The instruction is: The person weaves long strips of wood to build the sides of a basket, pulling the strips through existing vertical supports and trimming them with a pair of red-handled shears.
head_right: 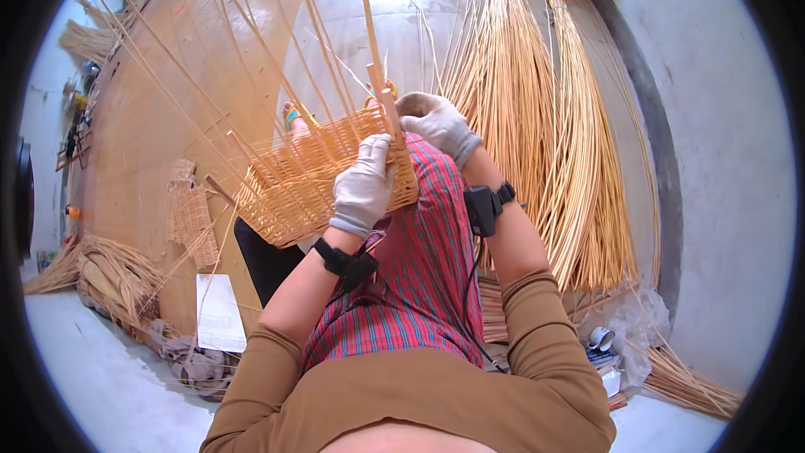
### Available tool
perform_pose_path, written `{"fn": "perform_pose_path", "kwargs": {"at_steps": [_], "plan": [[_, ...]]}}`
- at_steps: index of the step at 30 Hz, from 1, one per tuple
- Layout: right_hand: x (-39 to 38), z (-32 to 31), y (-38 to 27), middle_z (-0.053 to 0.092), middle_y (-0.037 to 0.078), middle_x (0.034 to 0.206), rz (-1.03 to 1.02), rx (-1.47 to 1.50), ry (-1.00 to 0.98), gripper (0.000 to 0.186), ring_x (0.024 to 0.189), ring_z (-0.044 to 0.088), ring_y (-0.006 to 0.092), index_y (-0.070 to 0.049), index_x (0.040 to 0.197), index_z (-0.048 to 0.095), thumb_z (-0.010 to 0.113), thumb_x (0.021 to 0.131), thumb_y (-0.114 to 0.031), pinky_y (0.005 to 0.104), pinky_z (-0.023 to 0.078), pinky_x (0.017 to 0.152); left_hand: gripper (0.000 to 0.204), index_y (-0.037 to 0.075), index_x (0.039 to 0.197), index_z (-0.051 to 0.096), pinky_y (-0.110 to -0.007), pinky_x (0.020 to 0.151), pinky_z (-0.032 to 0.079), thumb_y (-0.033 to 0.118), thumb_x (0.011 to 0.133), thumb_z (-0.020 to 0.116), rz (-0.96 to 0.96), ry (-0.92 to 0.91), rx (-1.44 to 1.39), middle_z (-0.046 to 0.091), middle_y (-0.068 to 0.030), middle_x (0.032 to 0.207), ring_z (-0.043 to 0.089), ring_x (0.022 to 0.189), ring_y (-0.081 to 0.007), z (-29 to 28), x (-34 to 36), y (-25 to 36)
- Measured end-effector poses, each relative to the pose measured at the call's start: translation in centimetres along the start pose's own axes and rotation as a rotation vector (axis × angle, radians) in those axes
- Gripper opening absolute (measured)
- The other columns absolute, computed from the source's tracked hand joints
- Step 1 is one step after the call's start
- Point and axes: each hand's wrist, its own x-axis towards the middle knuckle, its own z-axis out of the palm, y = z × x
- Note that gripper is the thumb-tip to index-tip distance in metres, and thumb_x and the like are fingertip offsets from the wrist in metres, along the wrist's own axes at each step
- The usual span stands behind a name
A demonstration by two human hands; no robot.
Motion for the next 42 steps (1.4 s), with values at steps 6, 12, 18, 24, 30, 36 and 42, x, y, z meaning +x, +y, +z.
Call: {"fn": "perform_pose_path", "kwargs": {"at_steps": [6, 12, 18, 24, 30, 36, 42], "plan": [[-3.5, -3.6, 9.2, 0.072, 0.012, 0.114, -0.057, 0.504, 0.03, 0.041, 0.102, 0.07, 0.0198, -0.001, 0.13, 0.063, 0.057, 0.09, 0.001, 0.0352, 0.057, 0.094, 0.049, 0.016, 0.143, 0.051, -0.049, 0.07, 0.059, 0.028, 0.098, 0.064, -0.043, -0.028, -0.011, 0.057, -0.0111, 0.136, 0.073, 0.088, -0.0354, 0.8, -0.1, 0.5], [-4.1, -2.9, 5.3, 0.07, 0.01, 0.12, 0.128, 0.394, -0.084, 0.037, 0.106, 0.069, 0.0201, -0.002, 0.136, 0.061, 0.054, 0.099, -0.006, 0.0365, 0.056, 0.098, 0.04, 0.014, 0.126, 0.058, -0.045, 0.065, 0.058, 0.031, 0.093, 0.073, -0.018, 0.071, -0.192, 0.065, -0.009, 0.106, 0.072, 0.078, -0.0335, -3.6, -2.6, 1.5], [-4.4, -3.2, 1.4, 0.068, 0.006, 0.125, 0.068, 0.32, -0.063, 0.042, 0.117, 0.063, 0.0171, -0.004, 0.142, 0.058, 0.057, 0.108, -0.029, 0.0334, 0.05, 0.103, 0.041, 0.015, 0.115, 0.066, -0.036, 0.056, 0.056, 0.031, 0.082, 0.084, 0.089, 0.133, -0.277, 0.067, -0.0044, 0.095, 0.071, 0.07, -0.0256, -9.2, -7.8, 3.8], [-8.1, 0.1, 2.0, 0.072, 0.01, 0.117, 0.024, 0.258, 0.137, 0.056, 0.105, 0.066, 0.0179, 0.002, 0.128, 0.067, 0.042, 0.111, -0.045, 0.0336, 0.052, 0.095, 0.04, 0.011, 0.093, 0.069, -0.033, 0.053, 0.051, 0.033, 0.069, 0.092, 0.336, 0.168, -0.38, 0.068, -0.0038, 0.09, 0.066, 0.061, -0.0216, -10.4, -11.1, 4.3], [-12.8, 6.2, 0.9, 0.075, 0.008, 0.109, -0.258, 0.065, 0.445, 0.041, 0.1, 0.068, 0.0168, 0.003, 0.121, 0.072, 0.047, 0.112, -0.029, 0.0334, 0.054, 0.093, 0.038, 0.01, 0.107, 0.066, -0.036, 0.095, 0.052, 0.013, 0.074, 0.084, 0.236, 0.194, -0.469, 0.063, -0.0115, 0.118, 0.064, 0.109, -0.0302, -10.4, -10.6, -2.5], [-16.1, 11.0, -4.0, 0.075, 0.01, 0.106, -0.538, -0.667, 0.405, 0.022, 0.095, 0.072, 0.0281, -0.006, 0.114, 0.075, 0.071, 0.093, -0.003, 0.0371, 0.056, 0.085, 0.033, 0.005, 0.116, 0.057, -0.035, 0.102, 0.048, 0.002, 0.088, 0.076, -0.132, 0.097, -0.926, 0.057, -0.0065, 0.121, 0.057, 0.115, -0.0186, -9.1, -11.9, -13.0], [-10.6, 11.8, -7.1, 0.072, 0.006, 0.09, -0.761, -1.112, 0.383, 0.016, 0.097, 0.066, 0.0283, -0.012, 0.094, 0.076, 0.074, 0.084, -0.024, 0.0457, 0.047, 0.092, 0.034, 0.006, 0.117, 0.058, -0.034, 0.101, 0.049, 0.007, 0.09, 0.078, -0.238, -0.036, -1.016, 0.056, -0.0051, 0.118, 0.058, 0.113, -0.018, -10.0, -11.1, -14.7]]}}
